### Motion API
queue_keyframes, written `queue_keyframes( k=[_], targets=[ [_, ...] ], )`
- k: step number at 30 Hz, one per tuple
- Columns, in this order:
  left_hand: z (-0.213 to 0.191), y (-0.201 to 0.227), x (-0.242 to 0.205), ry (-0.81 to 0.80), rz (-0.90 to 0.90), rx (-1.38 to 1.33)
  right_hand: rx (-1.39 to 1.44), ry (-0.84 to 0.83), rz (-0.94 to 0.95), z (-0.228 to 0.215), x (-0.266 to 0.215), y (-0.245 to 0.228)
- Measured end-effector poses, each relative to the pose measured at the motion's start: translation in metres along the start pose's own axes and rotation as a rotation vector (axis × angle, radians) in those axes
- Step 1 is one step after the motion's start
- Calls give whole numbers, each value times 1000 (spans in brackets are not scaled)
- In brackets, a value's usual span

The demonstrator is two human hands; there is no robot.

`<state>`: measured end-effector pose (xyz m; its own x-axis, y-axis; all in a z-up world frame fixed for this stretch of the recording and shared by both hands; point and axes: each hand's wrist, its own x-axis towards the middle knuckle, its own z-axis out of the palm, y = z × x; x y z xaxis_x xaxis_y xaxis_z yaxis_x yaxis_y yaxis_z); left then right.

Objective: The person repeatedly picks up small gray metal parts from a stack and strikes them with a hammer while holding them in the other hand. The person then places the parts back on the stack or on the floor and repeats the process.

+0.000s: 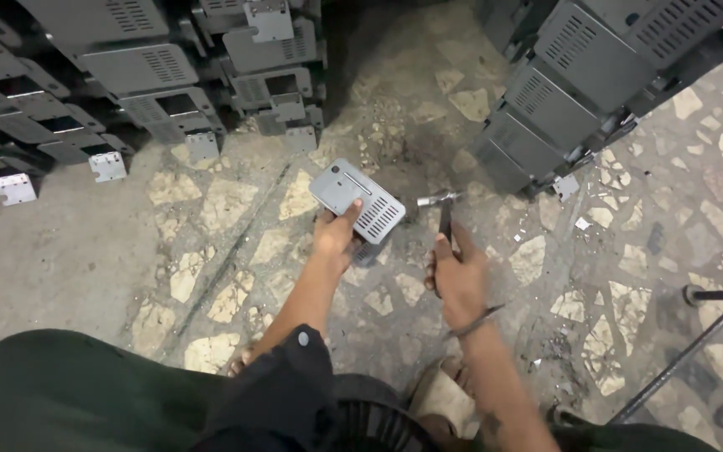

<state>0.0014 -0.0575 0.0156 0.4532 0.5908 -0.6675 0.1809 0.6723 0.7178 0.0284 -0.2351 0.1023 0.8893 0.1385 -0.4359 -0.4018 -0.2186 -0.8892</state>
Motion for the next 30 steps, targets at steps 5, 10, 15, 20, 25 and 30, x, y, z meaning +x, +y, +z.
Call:
queue_keyframes(
  k=[5, 10, 15, 20, 25, 30],
  targets=[
    [-5, -15, 19, 43, 39, -43, -133, -24, 10, -1, 9, 28],
    [-1, -12, 19, 36, 24, -48, -129, 69, -124, -3, -19, -12],
    [-7, -18, 18, 70, 37, -79, -126, -17, -70, -5, 9, 24],
    [-10, -17, 16, 89, 71, -32, -128, -30, -52, 1, -12, 7],
    [-7, -10, 6, 122, 36, 31, -135, 52, -56, 2, -11, 22],
    [-7, -15, 12, 148, -4, 118, -92, 174, -88, 9, -23, 24]
  ],
)
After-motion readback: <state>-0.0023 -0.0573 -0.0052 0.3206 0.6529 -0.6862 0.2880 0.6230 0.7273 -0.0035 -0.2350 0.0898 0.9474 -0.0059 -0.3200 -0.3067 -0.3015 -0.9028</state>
